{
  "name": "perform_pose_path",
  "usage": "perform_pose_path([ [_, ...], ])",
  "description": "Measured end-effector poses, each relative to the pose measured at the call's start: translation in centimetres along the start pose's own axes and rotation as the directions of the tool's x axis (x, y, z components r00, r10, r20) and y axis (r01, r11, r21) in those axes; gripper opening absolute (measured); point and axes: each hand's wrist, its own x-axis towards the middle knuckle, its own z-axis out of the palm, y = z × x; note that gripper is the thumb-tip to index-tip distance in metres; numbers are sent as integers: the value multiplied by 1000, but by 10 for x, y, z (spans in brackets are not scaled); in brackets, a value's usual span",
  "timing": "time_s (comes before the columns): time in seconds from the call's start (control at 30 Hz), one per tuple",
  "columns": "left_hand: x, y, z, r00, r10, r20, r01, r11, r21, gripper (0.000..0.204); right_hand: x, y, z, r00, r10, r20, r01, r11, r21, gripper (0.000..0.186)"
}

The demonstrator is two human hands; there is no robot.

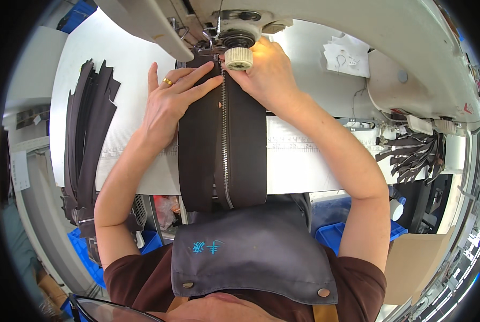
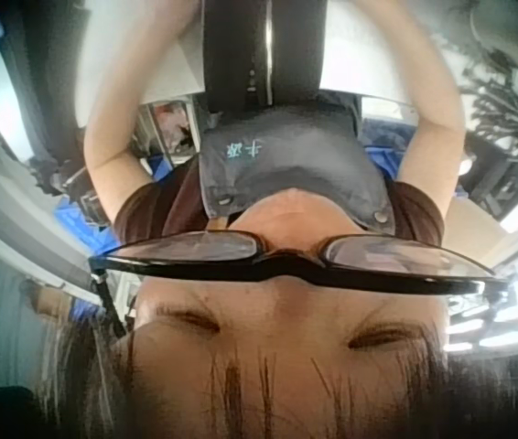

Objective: The person aligns a zipper onto a plaid fabric pouch and sews it using an industrial sewing machine. They handle the fabric and zipper with both hands to guide them under the needle, then inspect the finished seam and the zipper functionality.

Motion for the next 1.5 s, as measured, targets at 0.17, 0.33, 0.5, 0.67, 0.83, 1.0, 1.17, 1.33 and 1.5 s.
perform_pose_path([
  [0.17,-1,-1,0,1000,-4,9,5,1000,-8,43,0,1,-2,1000,-4,23,4,1000,-19,12],
  [0.33,-1,-2,2,1000,6,-3,-6,1000,-11,44,1,0,-5,999,-1,50,3,999,-35,14],
  [0.5,-1,-2,2,1000,8,-13,-8,1000,-24,46,2,0,-3,999,-1,47,1,1000,-3,12],
  [0.67,1,-3,2,1000,-1,-5,1,1000,-25,49,3,2,-2,999,3,39,-3,1000,7,11],
  [0.83,1,-3,2,1000,4,2,-4,999,-36,50,4,2,-3,999,-14,40,14,1000,-7,11],
  [1.0,2,-4,2,1000,1,5,-1,999,-41,49,3,3,-1,999,15,33,-16,1000,7,12],
  [1.17,6,-4,0,1000,5,23,-4,1000,-27,47,2,3,-9,980,170,104,-182,976,116,12],
  [1.33,5,-2,-3,1000,-17,4,17,998,-67,44,5,-14,-49,886,462,-34,-398,796,455,11],
  [1.5,4,-1,-1,1000,-25,1,25,997,-71,40,13,-4,-62,956,213,-199,-163,956,243,17],
])
